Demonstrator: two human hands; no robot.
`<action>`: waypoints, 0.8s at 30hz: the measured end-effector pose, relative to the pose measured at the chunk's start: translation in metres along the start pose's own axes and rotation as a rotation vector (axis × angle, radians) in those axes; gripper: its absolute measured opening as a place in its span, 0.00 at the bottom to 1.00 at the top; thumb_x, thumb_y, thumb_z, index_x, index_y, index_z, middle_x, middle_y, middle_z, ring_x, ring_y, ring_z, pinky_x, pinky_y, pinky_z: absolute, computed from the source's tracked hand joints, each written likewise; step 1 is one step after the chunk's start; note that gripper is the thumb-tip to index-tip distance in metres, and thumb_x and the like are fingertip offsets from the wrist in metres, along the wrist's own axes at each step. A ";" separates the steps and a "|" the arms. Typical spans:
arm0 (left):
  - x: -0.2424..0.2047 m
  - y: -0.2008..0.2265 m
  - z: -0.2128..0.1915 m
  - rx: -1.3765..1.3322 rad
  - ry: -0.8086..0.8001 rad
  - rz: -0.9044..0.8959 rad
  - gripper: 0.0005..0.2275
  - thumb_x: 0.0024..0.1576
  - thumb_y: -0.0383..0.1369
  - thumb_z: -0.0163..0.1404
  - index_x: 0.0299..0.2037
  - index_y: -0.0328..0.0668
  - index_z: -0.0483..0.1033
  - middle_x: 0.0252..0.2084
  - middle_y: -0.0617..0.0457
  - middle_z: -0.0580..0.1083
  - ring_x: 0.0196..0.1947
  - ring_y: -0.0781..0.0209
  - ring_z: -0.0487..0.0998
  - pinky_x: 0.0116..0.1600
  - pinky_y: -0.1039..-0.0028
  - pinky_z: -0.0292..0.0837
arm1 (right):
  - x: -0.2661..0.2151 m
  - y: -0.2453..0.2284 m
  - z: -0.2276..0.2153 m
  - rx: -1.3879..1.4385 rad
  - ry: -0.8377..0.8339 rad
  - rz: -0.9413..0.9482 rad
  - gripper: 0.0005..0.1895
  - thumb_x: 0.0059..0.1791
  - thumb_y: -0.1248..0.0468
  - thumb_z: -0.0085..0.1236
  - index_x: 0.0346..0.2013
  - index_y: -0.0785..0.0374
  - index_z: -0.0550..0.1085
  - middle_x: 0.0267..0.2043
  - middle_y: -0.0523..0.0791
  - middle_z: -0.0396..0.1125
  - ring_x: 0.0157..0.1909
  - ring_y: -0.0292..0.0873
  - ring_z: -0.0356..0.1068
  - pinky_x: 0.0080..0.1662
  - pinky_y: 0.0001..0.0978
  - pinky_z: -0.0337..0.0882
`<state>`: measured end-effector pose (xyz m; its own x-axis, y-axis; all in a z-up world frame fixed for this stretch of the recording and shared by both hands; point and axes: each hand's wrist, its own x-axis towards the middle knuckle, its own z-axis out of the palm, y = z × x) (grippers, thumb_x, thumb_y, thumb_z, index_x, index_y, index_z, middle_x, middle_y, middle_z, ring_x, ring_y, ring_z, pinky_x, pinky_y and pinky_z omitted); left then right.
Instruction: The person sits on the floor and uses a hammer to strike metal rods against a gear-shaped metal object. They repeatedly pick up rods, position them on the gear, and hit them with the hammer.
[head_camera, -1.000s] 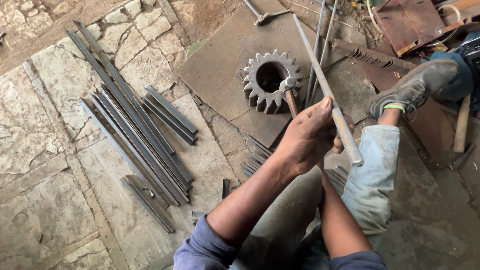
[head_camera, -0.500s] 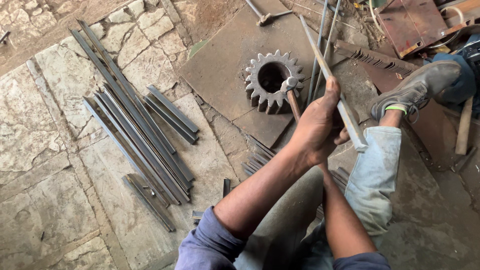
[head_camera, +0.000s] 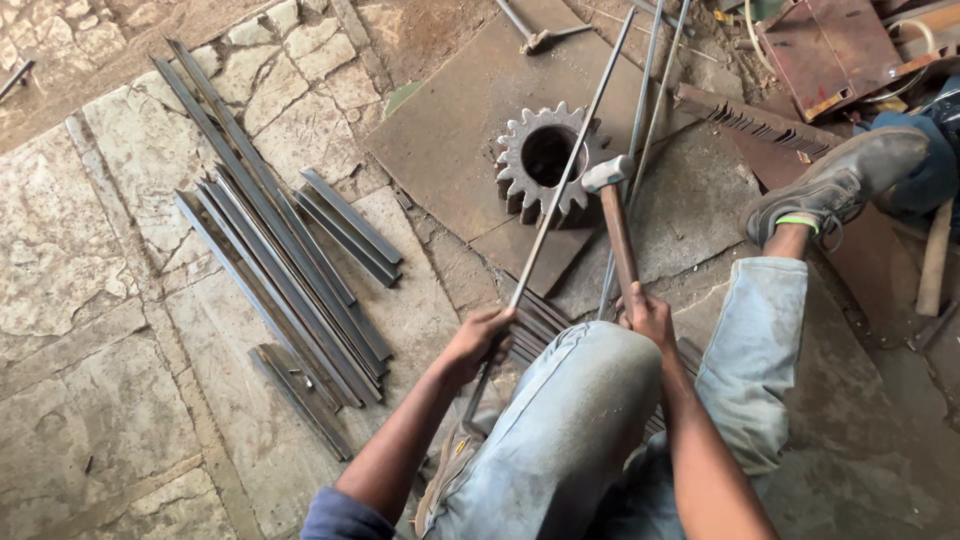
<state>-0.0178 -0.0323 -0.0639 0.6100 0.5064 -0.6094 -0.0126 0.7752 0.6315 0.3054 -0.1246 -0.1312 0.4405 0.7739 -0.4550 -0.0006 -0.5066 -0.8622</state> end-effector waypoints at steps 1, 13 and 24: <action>0.009 -0.017 -0.011 0.111 0.081 -0.001 0.14 0.68 0.40 0.45 0.46 0.33 0.75 0.19 0.58 0.66 0.15 0.69 0.63 0.20 0.74 0.59 | -0.003 -0.007 0.000 0.042 -0.007 -0.048 0.31 0.57 0.41 0.46 0.33 0.69 0.73 0.18 0.42 0.61 0.19 0.34 0.60 0.21 0.30 0.60; 0.023 -0.104 -0.059 0.343 0.227 0.113 0.14 0.65 0.39 0.49 0.45 0.33 0.78 0.18 0.56 0.67 0.16 0.69 0.65 0.22 0.73 0.61 | 0.022 -0.103 0.024 -0.062 0.144 -0.445 0.27 0.54 0.40 0.47 0.45 0.62 0.73 0.19 0.36 0.61 0.17 0.31 0.60 0.18 0.27 0.61; -0.019 -0.078 -0.035 0.333 0.236 0.114 0.14 0.65 0.40 0.48 0.39 0.33 0.75 0.19 0.57 0.68 0.17 0.69 0.67 0.22 0.74 0.63 | 0.020 -0.045 0.023 -0.519 0.266 -0.171 0.28 0.55 0.41 0.48 0.45 0.63 0.78 0.34 0.56 0.74 0.39 0.57 0.75 0.41 0.50 0.70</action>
<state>-0.0564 -0.0892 -0.1180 0.4208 0.6845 -0.5954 0.2112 0.5643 0.7981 0.2935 -0.0773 -0.1072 0.6046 0.7733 -0.1906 0.4985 -0.5541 -0.6667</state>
